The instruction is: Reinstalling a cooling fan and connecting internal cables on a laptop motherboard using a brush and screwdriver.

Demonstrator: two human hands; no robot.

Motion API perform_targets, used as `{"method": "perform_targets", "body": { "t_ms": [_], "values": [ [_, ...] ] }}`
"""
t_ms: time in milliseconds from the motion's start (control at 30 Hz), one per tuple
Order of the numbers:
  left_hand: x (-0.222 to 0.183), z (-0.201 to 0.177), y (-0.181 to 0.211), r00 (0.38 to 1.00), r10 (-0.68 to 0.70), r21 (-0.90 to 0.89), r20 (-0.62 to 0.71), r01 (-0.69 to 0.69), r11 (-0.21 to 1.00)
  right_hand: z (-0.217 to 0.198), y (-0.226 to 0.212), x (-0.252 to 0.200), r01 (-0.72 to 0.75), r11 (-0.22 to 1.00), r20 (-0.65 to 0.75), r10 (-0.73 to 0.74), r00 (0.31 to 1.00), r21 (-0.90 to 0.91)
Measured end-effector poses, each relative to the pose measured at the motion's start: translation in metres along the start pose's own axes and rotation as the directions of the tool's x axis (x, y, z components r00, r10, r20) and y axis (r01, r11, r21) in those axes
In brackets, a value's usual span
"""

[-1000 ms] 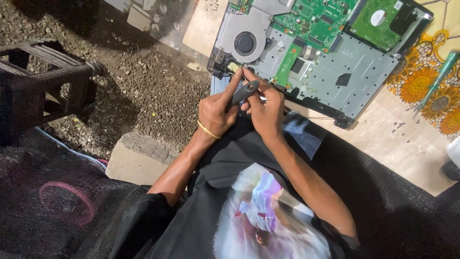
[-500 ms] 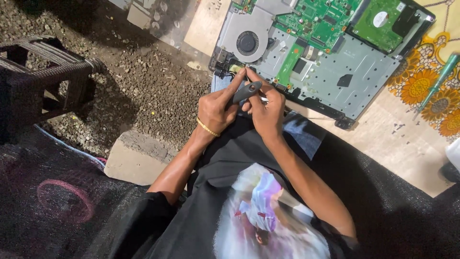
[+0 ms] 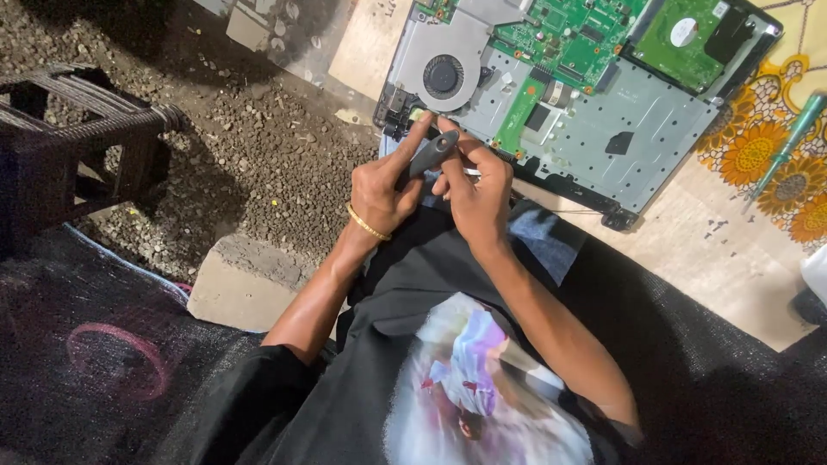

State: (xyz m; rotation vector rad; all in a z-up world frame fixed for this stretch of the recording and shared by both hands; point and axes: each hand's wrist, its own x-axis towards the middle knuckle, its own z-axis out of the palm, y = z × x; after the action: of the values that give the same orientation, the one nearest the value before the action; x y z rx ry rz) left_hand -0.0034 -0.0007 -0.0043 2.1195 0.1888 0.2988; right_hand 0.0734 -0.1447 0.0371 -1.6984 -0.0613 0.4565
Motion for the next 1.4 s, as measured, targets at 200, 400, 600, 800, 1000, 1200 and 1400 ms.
{"method": "perform_targets", "body": {
  "t_ms": [200,400,600,800,1000,1200,1400],
  "values": [
    [-0.017,0.001,-0.017,1.000,-0.007,0.060,-0.030,0.009,0.998,-0.003,0.002,-0.003,-0.017,1.000,0.021,0.016,1.000,0.024],
    [-0.013,0.000,-0.013,0.999,0.016,0.150,-0.029,-0.011,0.989,-0.003,0.004,-0.003,-0.017,0.999,0.028,0.016,0.999,0.043],
    [-0.004,0.000,-0.002,0.999,0.019,0.165,-0.038,-0.013,0.986,-0.009,0.006,0.001,-0.062,0.997,0.030,0.061,0.998,0.045],
    [-0.003,0.000,0.005,0.999,0.026,0.184,-0.037,-0.019,0.983,-0.010,-0.003,0.004,-0.014,0.999,0.040,0.015,0.999,-0.043],
    [-0.002,0.003,0.007,0.998,0.040,0.160,-0.039,-0.033,0.987,-0.018,-0.021,0.012,0.106,0.966,0.120,-0.080,0.990,-0.234],
    [0.002,0.000,0.013,0.998,0.052,0.245,-0.039,-0.041,0.969,-0.024,-0.033,0.017,0.172,0.955,0.192,-0.127,0.973,-0.241],
    [0.010,-0.008,0.026,0.997,0.082,0.459,-0.011,-0.068,0.886,-0.026,-0.025,0.012,0.188,0.953,0.201,-0.141,0.969,-0.237]
  ]
}}
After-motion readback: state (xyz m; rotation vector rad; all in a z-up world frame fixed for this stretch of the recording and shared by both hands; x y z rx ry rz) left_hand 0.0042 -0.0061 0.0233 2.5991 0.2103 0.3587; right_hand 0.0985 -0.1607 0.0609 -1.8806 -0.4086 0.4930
